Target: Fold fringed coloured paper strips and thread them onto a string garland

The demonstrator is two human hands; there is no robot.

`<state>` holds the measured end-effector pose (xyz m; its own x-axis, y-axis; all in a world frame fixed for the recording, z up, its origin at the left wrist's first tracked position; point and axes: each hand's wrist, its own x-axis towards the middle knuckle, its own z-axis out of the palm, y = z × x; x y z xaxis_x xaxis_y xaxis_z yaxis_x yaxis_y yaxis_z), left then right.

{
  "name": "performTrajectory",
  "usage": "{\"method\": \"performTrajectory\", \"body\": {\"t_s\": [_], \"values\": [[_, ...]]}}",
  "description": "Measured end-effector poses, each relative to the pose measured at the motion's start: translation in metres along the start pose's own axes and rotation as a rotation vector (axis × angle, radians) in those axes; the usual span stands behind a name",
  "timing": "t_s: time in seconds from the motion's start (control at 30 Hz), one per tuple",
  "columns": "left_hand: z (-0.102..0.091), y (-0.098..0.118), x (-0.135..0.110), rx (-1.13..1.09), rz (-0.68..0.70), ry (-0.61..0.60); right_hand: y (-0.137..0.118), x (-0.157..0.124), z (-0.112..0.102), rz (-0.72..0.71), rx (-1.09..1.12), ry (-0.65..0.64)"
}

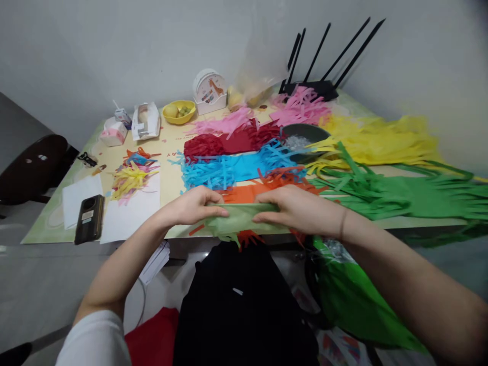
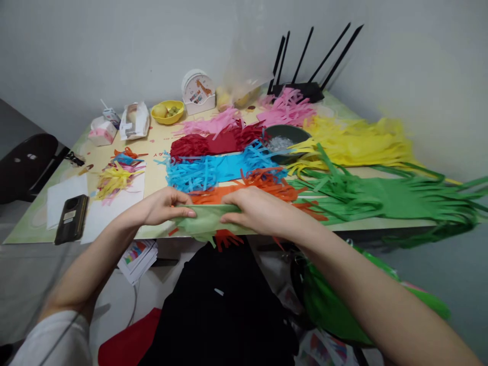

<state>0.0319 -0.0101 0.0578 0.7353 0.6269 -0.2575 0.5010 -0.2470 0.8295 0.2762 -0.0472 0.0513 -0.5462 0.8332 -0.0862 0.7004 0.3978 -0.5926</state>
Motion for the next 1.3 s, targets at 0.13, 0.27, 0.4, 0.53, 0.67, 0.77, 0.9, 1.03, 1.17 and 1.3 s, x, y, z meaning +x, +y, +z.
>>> {"method": "performTrajectory", "body": {"t_s": [0.13,0.27,0.4,0.53,0.67,0.77,0.9,1.03,1.17,1.3], "values": [[0.0,0.003,-0.006,0.021,0.027,0.025,0.007,-0.004,-0.004,0.01,0.087,-0.01],[0.007,0.0,-0.011,-0.009,0.059,0.15,0.013,-0.011,0.0,0.048,0.25,0.03],[0.014,-0.003,-0.013,-0.036,0.072,0.262,0.014,-0.016,0.003,0.072,0.274,0.027],[0.015,-0.002,-0.012,-0.029,0.042,0.228,0.009,-0.017,0.002,0.017,0.255,0.002],[0.016,-0.003,-0.01,-0.019,-0.022,0.203,0.009,-0.017,0.002,0.0,0.28,0.067],[0.019,-0.005,-0.011,-0.068,-0.029,0.249,0.012,-0.018,0.008,0.044,0.316,0.143],[0.025,-0.008,-0.016,-0.239,-0.012,0.336,0.017,-0.021,0.022,0.073,0.451,0.297],[0.032,-0.017,-0.02,-0.449,0.005,0.339,0.022,-0.028,0.041,0.05,0.598,0.422],[0.037,-0.028,-0.021,-0.497,0.107,0.352,0.025,-0.031,0.056,-0.031,0.702,0.466],[0.038,-0.034,-0.023,-0.464,0.128,0.376,0.023,-0.03,0.056,-0.099,0.694,0.446]]}}
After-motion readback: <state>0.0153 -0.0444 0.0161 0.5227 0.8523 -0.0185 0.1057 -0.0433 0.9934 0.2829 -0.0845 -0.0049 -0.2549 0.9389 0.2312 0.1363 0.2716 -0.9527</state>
